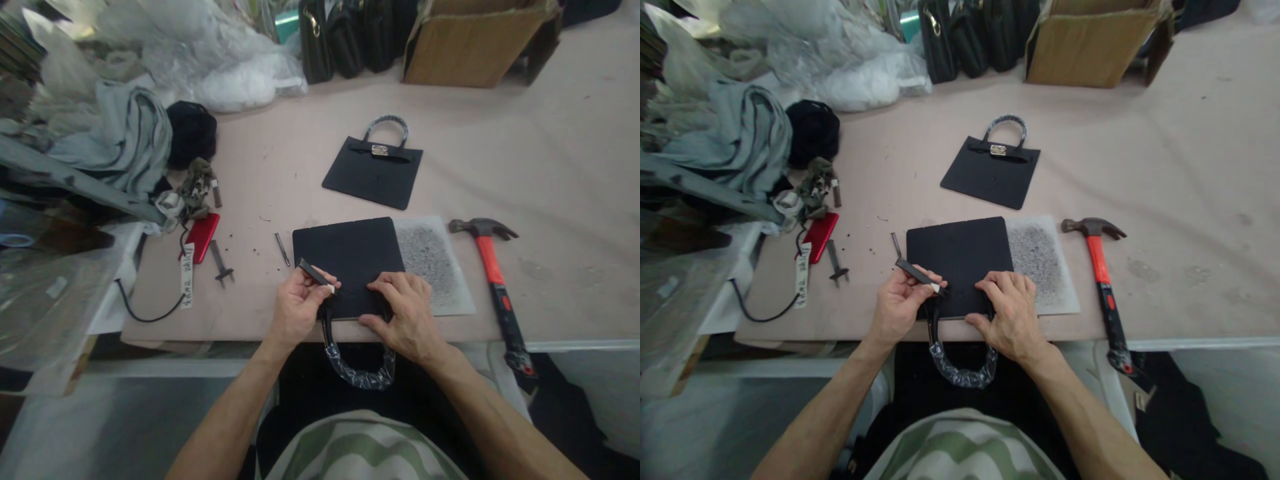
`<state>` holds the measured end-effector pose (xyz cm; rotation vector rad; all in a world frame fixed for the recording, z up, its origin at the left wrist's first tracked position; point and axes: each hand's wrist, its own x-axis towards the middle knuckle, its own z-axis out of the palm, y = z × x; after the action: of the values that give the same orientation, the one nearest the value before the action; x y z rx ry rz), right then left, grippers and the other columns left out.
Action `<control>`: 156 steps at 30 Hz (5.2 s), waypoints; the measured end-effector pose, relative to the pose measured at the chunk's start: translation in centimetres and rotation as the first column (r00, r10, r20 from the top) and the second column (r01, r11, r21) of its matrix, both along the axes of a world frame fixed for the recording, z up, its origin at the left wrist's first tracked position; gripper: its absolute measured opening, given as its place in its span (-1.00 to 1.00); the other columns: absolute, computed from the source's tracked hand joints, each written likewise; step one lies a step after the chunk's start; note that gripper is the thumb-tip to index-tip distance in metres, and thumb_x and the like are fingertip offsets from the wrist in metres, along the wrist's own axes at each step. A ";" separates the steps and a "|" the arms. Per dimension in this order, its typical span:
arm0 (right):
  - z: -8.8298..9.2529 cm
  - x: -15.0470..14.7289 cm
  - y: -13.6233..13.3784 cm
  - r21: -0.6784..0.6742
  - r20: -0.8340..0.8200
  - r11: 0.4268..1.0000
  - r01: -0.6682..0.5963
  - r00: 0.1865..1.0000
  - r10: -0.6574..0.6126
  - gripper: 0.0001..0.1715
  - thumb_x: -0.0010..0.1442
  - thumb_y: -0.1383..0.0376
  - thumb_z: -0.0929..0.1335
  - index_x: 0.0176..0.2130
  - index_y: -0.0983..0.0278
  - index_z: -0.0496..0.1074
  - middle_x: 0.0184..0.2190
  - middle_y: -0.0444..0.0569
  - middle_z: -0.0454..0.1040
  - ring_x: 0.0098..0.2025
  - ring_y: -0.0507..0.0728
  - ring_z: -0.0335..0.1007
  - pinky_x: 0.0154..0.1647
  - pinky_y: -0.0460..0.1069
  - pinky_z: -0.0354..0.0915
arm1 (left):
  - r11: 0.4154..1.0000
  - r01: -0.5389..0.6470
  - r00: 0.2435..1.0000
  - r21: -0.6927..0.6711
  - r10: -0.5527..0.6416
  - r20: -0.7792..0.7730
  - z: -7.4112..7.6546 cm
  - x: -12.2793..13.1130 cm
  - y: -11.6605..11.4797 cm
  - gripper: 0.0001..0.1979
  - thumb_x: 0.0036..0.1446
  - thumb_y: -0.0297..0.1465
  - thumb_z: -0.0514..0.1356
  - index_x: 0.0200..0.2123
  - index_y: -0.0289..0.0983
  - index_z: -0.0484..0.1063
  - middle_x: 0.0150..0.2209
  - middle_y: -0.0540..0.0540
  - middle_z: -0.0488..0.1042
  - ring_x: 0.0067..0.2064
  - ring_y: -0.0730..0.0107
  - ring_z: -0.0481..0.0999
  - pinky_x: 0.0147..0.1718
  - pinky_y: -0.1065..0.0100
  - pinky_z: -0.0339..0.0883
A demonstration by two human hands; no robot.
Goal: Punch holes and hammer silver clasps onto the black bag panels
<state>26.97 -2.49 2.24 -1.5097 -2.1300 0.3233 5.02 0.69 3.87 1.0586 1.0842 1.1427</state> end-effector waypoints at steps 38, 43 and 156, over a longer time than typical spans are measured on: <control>-0.1 0.1 -0.1 0.005 -0.031 1.000 0.013 0.999 -0.013 -0.48 0.20 -0.08 0.42 -0.05 0.23 0.42 -0.07 0.07 0.45 -0.04 0.30 0.27 0.01 0.20 0.06 | 0.872 0.166 0.848 0.460 0.112 -0.518 -1.9 0.5 -1.9 -0.89 0.27 -0.47 0.22 -0.13 -0.26 0.44 -0.13 -0.13 0.63 -0.08 0.29 0.65 -0.03 0.27 0.54; 0.1 0.0 0.0 0.003 -0.035 1.000 0.013 0.999 -0.013 -0.49 0.19 -0.07 0.43 -0.06 0.24 0.42 -0.07 0.06 0.45 -0.04 0.30 0.26 0.01 0.20 0.06 | 0.908 0.110 0.806 0.404 0.157 -0.571 -1.8 0.7 -2.0 -0.91 0.27 -0.43 0.21 -0.20 -0.28 0.53 -0.17 -0.13 0.62 -0.11 0.28 0.64 -0.03 0.26 0.53; 0.1 0.1 -0.2 -0.022 -0.031 1.000 0.013 0.999 -0.014 -0.54 0.20 0.00 0.43 -0.05 0.23 0.42 -0.06 0.06 0.45 -0.03 0.30 0.25 0.02 0.21 0.05 | 0.896 0.135 0.822 0.423 0.137 -0.553 -1.7 1.8 -1.3 -0.91 0.25 -0.48 0.18 -0.21 -0.26 0.50 -0.25 -0.10 0.59 -0.21 0.31 0.60 -0.15 0.35 0.48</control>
<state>27.09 -2.67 2.33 -1.5204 -2.0979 0.3636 6.86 -0.62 2.17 1.8568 1.3093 1.1279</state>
